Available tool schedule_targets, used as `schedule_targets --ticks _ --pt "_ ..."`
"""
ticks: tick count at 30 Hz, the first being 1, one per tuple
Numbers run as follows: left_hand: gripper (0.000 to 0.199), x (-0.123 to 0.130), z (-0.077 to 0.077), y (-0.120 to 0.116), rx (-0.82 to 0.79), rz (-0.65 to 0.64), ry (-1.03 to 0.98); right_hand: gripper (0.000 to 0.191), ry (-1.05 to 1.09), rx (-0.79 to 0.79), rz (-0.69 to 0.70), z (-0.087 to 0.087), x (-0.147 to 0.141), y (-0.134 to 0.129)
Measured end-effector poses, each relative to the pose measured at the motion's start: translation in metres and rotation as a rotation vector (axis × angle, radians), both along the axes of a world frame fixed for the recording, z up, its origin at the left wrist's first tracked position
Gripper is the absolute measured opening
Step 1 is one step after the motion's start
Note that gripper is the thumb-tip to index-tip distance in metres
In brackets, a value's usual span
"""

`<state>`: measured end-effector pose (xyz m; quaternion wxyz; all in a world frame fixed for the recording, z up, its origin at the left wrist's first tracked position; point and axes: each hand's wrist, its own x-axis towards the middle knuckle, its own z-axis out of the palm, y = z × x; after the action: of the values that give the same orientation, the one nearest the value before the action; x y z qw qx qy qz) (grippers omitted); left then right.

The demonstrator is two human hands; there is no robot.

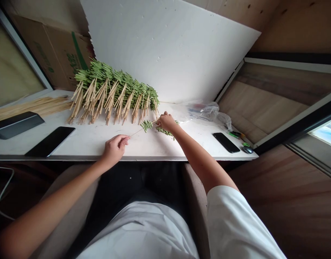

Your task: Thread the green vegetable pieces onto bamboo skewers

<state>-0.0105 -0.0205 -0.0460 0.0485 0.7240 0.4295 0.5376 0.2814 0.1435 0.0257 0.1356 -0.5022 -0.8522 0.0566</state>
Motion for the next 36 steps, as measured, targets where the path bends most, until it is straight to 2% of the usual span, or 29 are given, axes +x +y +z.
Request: schedule_targets --ticks 6,9,12,17,23,32,34,36 --pt "0.020 0.000 0.000 0.000 0.016 -0.011 0.005 0.033 -0.199 0.051 -0.100 0.017 -0.003 -0.005" --pt "0.021 0.000 0.000 0.000 0.007 -0.003 0.005 0.039 -0.319 0.067 -0.174 0.030 0.003 -0.004" --pt "0.022 0.000 -0.001 0.000 -0.001 -0.004 0.000 0.041 -0.324 0.055 -0.195 0.040 0.012 -0.003" --pt "0.022 0.000 0.000 0.000 0.010 -0.011 0.006 0.029 -0.268 -0.007 -0.128 0.046 0.024 0.000" --pt "0.022 0.001 0.001 -0.001 0.030 -0.011 0.021 0.024 -0.320 -0.015 -0.088 0.046 0.036 0.000" --pt "0.022 0.001 0.000 0.000 0.041 -0.015 0.030 0.015 -0.433 0.068 -0.005 0.038 0.036 -0.004" --pt "0.022 0.001 0.000 0.000 0.042 -0.013 0.031 0.014 -0.386 0.082 0.005 0.037 0.038 -0.005" --pt "0.022 0.001 0.000 0.000 0.038 -0.011 0.033 0.012 -0.250 0.081 0.009 0.038 0.042 -0.008"
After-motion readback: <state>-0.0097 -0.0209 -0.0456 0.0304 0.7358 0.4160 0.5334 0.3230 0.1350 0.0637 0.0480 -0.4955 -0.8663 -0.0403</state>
